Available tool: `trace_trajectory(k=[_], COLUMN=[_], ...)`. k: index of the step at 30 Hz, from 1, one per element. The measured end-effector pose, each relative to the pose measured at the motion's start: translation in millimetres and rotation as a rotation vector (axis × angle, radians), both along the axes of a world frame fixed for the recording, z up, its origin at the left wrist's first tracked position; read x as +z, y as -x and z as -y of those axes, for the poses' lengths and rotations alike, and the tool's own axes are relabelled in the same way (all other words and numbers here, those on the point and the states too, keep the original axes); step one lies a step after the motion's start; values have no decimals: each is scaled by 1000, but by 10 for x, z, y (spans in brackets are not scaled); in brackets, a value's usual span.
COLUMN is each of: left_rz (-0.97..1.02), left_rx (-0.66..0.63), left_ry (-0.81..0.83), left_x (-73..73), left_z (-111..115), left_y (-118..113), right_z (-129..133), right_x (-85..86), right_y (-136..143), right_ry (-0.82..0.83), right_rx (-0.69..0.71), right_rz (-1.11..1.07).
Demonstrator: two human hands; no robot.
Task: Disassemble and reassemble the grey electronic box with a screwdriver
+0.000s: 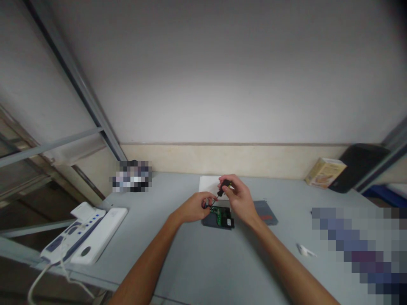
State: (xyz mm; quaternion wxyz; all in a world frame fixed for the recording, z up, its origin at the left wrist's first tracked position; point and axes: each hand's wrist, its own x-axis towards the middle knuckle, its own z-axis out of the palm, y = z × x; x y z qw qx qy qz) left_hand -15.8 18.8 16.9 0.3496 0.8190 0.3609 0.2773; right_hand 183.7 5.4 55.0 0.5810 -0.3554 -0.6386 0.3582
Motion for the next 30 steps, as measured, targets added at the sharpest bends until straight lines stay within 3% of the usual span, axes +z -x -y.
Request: trace_trajectory(k=[30], left_rz=[-31], left_rx=[14], left_ry=[0], left_x=[35], left_z=[17], left_y=[-4], right_z=[15], right_x=[8], right_y=[6], right_ry=[-38], right_rx=[13], right_rz=[12])
